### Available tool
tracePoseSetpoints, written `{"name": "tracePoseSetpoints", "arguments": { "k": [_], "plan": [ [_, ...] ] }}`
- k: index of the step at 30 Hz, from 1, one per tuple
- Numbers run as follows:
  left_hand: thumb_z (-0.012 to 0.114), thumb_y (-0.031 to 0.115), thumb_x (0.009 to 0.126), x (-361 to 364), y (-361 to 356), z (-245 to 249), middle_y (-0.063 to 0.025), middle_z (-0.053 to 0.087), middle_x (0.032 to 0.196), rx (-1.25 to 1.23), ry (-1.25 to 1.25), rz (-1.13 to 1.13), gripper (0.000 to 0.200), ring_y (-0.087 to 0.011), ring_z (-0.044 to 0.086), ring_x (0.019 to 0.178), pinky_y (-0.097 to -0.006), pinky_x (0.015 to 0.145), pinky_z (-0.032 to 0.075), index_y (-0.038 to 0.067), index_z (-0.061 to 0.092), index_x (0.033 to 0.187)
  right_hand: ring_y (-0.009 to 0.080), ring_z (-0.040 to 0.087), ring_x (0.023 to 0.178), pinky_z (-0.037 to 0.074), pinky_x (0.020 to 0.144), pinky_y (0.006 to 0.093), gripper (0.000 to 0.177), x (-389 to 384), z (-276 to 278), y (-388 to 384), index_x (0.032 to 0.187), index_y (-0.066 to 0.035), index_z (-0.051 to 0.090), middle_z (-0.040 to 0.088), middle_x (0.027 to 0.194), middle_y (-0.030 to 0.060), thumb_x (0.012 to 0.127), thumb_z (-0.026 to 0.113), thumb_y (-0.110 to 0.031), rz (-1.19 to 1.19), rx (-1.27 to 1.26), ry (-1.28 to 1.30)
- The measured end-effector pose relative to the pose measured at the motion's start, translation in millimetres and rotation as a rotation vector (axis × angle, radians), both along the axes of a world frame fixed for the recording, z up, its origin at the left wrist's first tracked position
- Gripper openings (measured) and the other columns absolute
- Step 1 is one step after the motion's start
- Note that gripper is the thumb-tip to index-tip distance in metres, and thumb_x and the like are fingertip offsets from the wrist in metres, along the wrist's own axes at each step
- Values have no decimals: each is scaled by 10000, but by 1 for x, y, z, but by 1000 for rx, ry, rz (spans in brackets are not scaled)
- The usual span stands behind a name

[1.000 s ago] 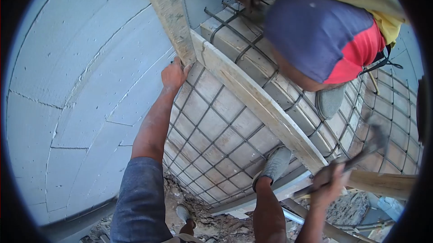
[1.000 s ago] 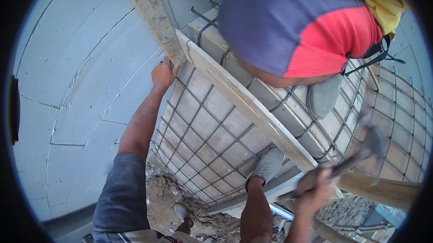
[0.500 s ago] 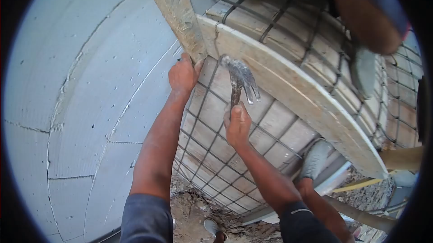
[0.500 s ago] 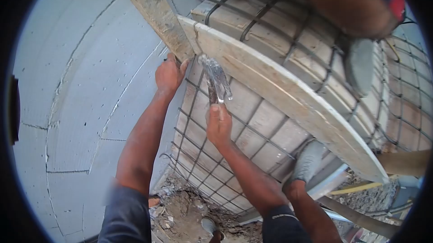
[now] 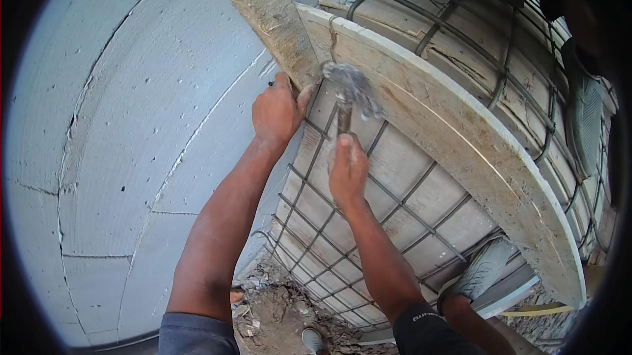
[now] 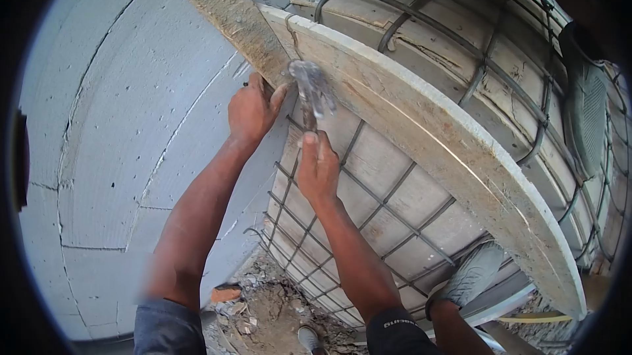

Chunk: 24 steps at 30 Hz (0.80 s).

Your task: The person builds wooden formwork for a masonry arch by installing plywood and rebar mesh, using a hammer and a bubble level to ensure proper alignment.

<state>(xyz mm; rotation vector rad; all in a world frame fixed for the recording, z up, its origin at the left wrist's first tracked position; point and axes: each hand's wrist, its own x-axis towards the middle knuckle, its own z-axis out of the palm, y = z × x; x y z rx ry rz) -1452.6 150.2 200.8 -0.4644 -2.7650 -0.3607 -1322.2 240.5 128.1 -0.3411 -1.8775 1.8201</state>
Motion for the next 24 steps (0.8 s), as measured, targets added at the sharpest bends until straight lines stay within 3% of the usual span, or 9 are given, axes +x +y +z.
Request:
{"name": "tracePoseSetpoints", "arguments": {
  "k": [2,4,8,10,12,15,19,22,24],
  "plan": [
    [686,405,879,-1,0,0,-203,668,716,-28,17,6,460,-415,661,675,-504,604,513,-21,525,941,124,439,542,359,479,271,499,14,-9,1,919,-14,550,437,644,17,1018,454,-494,-69,-147,171],
    [675,416,886,-1,1,-2,-210,667,718,-44,27,6,466,-416,661,672,-503,603,515,-21,527,954,104,445,522,336,428,221,488,35,-15,2,981,-50,533,477,682,32,1003,463,-533,-104,-226,243],
    [673,426,887,0,-1,-1,-223,666,718,-28,5,9,477,-420,661,670,-501,606,518,-22,531,970,142,504,502,406,449,253,366,57,7,12,988,-14,476,522,639,87,1044,391,-366,-166,-127,591],
    [672,437,887,0,0,-1,-234,662,714,-5,-10,-1,490,-421,662,666,-499,606,520,-24,535,983,138,461,477,366,391,239,530,58,22,14,1074,-46,447,531,735,74,991,456,-569,-2,-470,839],
    [675,437,885,1,1,0,-230,663,713,-26,15,3,493,-418,662,664,-496,603,520,-25,536,984,168,464,476,375,414,258,501,50,20,8,982,-43,489,545,716,85,1010,431,-539,-27,-520,850],
    [682,433,880,-4,-2,-2,-222,664,712,-37,32,4,495,-412,663,660,-493,599,519,-27,536,987,265,544,585,442,537,384,483,6,-13,0,872,1,509,543,666,110,1035,406,-442,-136,135,324],
    [693,421,873,-2,-2,-4,-215,665,710,-12,15,0,489,-404,663,656,-492,595,515,-26,533,994,334,563,644,467,623,425,442,9,-24,0,909,31,534,547,676,128,1042,416,-374,8,-111,24],
    [694,416,874,-2,-2,-5,-212,664,705,-35,29,-2,488,-398,664,651,-485,590,515,-27,532,997,287,576,659,474,617,421,394,37,-22,8,906,18,538,552,697,135,1044,430,-336,-172,-14,210],
    [693,413,876,-2,-2,-7,-207,664,704,-39,25,-6,482,-394,666,651,-481,589,515,-27,533,996,288,589,663,485,625,432,357,48,-3,20,952,21,554,562,699,144,1037,459,-312,164,-449,754]
  ]
}}
